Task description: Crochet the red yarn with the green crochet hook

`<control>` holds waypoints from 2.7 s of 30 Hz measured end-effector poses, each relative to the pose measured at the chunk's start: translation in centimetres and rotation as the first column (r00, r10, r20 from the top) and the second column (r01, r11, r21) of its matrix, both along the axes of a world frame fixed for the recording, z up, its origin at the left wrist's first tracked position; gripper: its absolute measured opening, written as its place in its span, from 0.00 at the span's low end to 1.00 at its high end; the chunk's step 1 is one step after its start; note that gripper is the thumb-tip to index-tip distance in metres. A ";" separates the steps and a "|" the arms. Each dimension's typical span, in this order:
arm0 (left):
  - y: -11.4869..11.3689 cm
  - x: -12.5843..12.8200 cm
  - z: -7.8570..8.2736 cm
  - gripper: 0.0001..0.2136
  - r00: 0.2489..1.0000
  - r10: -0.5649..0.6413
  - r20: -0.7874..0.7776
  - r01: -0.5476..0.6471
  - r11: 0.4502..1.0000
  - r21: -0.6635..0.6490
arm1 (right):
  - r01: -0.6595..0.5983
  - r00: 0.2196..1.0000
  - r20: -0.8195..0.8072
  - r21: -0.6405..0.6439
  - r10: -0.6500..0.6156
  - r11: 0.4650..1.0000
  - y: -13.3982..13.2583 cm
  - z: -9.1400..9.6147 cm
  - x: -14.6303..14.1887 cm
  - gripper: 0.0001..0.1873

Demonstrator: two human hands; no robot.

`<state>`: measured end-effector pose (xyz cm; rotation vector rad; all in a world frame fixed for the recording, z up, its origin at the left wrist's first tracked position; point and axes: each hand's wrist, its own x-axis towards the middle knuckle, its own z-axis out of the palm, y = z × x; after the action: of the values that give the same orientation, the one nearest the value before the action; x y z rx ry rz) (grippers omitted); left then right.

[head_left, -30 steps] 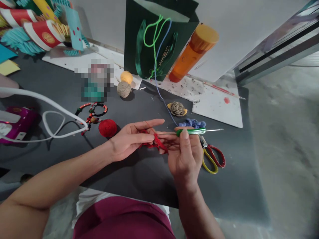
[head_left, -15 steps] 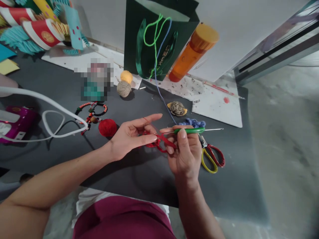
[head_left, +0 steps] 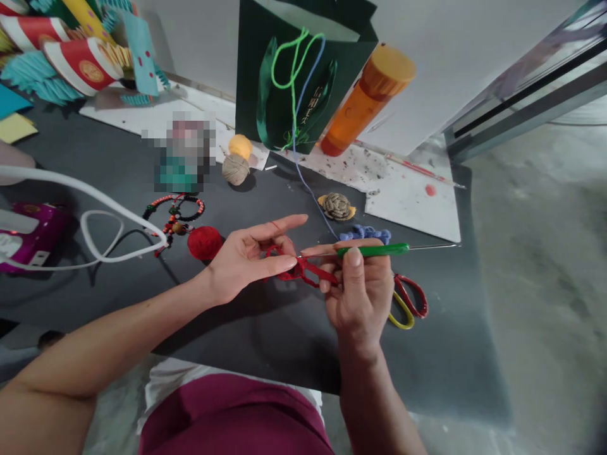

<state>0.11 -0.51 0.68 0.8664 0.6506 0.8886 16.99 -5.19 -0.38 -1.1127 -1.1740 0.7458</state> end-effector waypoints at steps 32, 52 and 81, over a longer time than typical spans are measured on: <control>0.2 0.2 0.0 0.28 0.981 0.125 -0.146 -0.143 0.983 -0.115 | 0.025 0.890 0.418 0.349 -0.180 0.937 -1.0 0.0 -0.6 0.11; -0.1 0.1 -1.1 0.28 0.931 -0.105 0.350 0.254 0.875 -0.412 | 0.028 0.941 0.313 0.313 -0.131 0.949 -1.5 -0.1 -1.5 0.17; -0.2 0.1 -0.8 0.27 0.957 -0.025 0.288 0.136 0.918 -0.373 | 0.122 0.981 -0.142 -0.074 -0.131 0.990 -1.2 0.2 -1.9 0.04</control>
<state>0.20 -0.72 -0.11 0.3953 0.5161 0.7527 15.12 -6.39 -0.16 -1.1558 -0.9522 0.7581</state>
